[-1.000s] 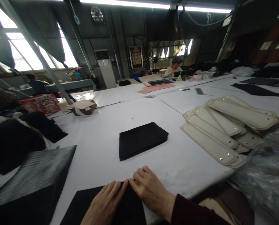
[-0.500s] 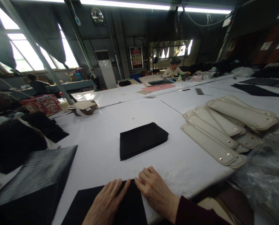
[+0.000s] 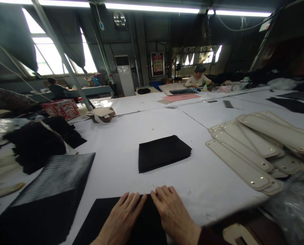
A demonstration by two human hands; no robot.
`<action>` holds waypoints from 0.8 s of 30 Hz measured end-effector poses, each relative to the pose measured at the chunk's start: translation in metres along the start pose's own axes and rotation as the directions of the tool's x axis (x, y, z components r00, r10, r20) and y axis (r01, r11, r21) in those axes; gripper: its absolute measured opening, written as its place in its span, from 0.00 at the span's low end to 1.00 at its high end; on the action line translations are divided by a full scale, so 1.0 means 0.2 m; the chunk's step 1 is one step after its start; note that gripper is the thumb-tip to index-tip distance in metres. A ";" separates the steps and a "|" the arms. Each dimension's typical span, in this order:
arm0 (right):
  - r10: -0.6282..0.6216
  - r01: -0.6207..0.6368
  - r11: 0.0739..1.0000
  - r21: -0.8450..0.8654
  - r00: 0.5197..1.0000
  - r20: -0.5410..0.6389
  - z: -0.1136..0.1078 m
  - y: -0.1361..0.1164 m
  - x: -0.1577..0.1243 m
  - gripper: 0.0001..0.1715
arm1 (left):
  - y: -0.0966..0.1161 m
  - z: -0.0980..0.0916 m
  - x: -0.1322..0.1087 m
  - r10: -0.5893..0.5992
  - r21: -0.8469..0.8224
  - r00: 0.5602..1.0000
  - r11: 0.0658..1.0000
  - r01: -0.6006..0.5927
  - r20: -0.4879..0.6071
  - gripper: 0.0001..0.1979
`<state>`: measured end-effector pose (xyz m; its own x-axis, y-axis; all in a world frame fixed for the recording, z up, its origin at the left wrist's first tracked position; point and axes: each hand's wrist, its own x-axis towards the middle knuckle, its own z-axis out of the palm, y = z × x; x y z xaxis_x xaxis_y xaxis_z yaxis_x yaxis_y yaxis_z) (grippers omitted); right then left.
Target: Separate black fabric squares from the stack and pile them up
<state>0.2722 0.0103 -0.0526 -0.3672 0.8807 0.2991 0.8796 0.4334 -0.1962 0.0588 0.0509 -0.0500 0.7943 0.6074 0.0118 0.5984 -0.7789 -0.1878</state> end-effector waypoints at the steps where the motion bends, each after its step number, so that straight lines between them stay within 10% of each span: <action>1: -0.003 0.003 1.000 -0.015 1.000 -0.008 0.00 0.00 -0.01 0.29 | -0.02 0.00 -0.03 -0.011 -0.011 1.000 1.000 0.011 0.004 0.34; 11: -0.035 0.032 0.999 -0.041 0.998 -0.060 0.04 0.03 -0.03 0.34 | -0.38 -0.01 -0.47 -0.317 0.047 0.933 0.948 0.314 0.169 0.37; 19: 0.170 -0.177 0.974 0.144 0.983 0.062 -0.04 -0.02 0.08 0.15 | -0.48 -0.15 -0.35 -0.522 -0.336 0.824 0.753 0.566 0.218 0.08; 24: 0.242 -0.286 0.948 0.139 0.932 0.268 -0.03 -0.02 0.10 0.14 | -0.47 -0.10 -0.34 -0.460 -0.549 0.851 0.656 0.518 0.253 0.03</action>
<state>0.2636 0.0253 -0.0397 -0.2105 0.9774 -0.0190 0.8968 0.1853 -0.4017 -0.0489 0.0796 -0.0138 0.3746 0.9145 -0.1525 0.8615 -0.2825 0.4220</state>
